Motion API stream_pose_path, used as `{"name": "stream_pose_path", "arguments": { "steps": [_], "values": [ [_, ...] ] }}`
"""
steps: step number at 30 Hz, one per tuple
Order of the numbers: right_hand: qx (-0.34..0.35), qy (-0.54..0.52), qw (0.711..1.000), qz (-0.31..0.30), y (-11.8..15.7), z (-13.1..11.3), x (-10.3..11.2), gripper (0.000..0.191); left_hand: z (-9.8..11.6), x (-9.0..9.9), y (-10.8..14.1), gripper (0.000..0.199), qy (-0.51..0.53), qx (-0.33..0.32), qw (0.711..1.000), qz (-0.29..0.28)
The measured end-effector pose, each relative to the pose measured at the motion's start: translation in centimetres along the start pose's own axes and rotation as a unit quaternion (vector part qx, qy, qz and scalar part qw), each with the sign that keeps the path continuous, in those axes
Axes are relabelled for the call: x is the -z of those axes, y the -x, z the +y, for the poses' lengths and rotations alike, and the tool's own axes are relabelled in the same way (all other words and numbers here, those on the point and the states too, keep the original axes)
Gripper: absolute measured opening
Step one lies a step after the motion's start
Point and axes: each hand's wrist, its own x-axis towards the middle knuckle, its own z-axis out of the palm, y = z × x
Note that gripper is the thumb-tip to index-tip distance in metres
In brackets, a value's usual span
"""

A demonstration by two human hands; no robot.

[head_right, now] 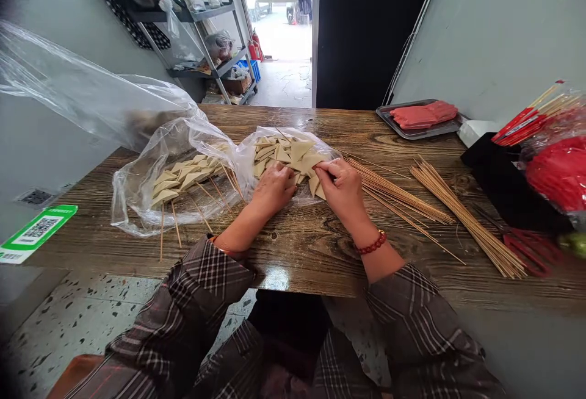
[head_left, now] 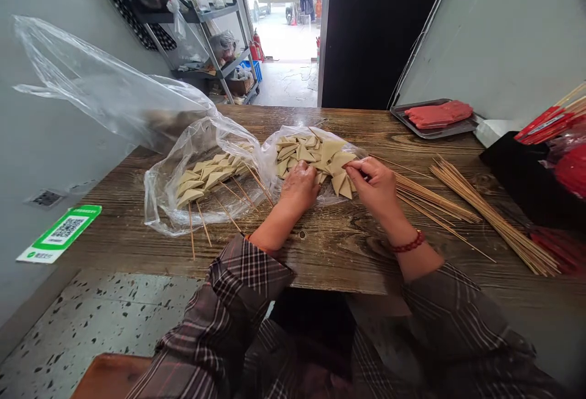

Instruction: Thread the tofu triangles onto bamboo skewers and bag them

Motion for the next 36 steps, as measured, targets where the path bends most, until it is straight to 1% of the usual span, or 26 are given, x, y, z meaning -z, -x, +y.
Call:
{"name": "stream_pose_path", "arguments": {
  "steps": [3,7,11,15,19,22,23,25,26,27,28,29,31,32,33,34,35,36],
  "values": [
    [0.001,0.003,1.0,-0.001,0.1,0.0,-0.1,0.016,-0.1,-0.1,0.1,0.018,0.013,-0.004,1.0,0.001],
    [-0.004,0.013,1.0,-0.003,0.1,0.1,-0.1,0.018,-0.1,-0.1,0.1,0.019,-0.009,-0.018,1.0,-0.002],
    [-0.002,0.016,1.0,-0.005,0.2,0.1,-0.1,0.018,-0.2,0.0,0.1,0.027,0.004,0.005,1.0,-0.01],
    [0.003,0.021,1.0,-0.011,0.4,0.3,0.0,0.018,-0.5,-0.2,0.2,0.029,0.077,0.02,0.997,-0.01],
    [0.012,0.028,0.999,-0.014,0.6,0.6,0.1,0.018,-0.7,-0.6,0.4,0.019,0.184,0.036,0.982,-0.005],
    [0.014,0.025,0.999,-0.017,0.7,0.7,0.1,0.017,-0.7,-0.6,0.4,0.019,0.215,0.045,0.975,-0.01],
    [0.013,0.026,0.999,-0.016,0.7,0.7,0.1,0.017,-0.6,-0.5,0.3,0.018,0.222,0.042,0.974,-0.002],
    [0.011,0.026,1.0,-0.008,0.7,0.6,0.2,0.016,-0.6,-0.2,0.1,0.016,0.261,0.036,0.964,0.034],
    [0.011,0.025,1.0,-0.003,0.7,0.5,0.2,0.016,-0.6,0.0,0.0,0.015,0.3,0.039,0.951,0.056],
    [0.013,0.024,1.0,0.0,0.7,0.4,0.2,0.016,-0.7,0.2,-0.1,0.015,0.353,0.047,0.932,0.075],
    [0.016,0.025,1.0,0.002,0.7,0.3,0.2,0.017,-0.8,0.4,-0.2,0.016,0.417,0.06,0.902,0.088],
    [0.02,0.026,0.999,0.002,0.6,0.2,0.2,0.017,-0.9,0.6,-0.3,0.017,0.488,0.077,0.864,0.094],
    [0.022,0.026,0.999,0.0,0.5,-0.1,0.2,0.018,-1.1,0.9,-0.4,0.018,0.623,0.115,0.768,0.095],
    [0.02,0.024,1.0,-0.002,0.5,-0.2,0.2,0.018,-1.2,1.1,-0.5,0.019,0.676,0.133,0.719,0.095],
    [0.018,0.02,1.0,-0.004,0.5,-0.3,0.2,0.018,-1.2,1.3,-0.5,0.019,0.716,0.148,0.675,0.095],
    [0.015,0.016,1.0,-0.007,0.5,-0.4,0.1,0.018,-1.3,1.5,-0.5,0.019,0.745,0.159,0.64,0.097],
    [0.014,0.012,1.0,-0.01,0.5,-0.5,0.1,0.018,-1.2,1.7,-0.5,0.018,0.765,0.166,0.614,0.099],
    [0.013,0.009,1.0,-0.015,0.5,-0.5,0.1,0.018,-1.2,1.9,-0.5,0.015,0.779,0.173,0.594,0.1]
  ]
}}
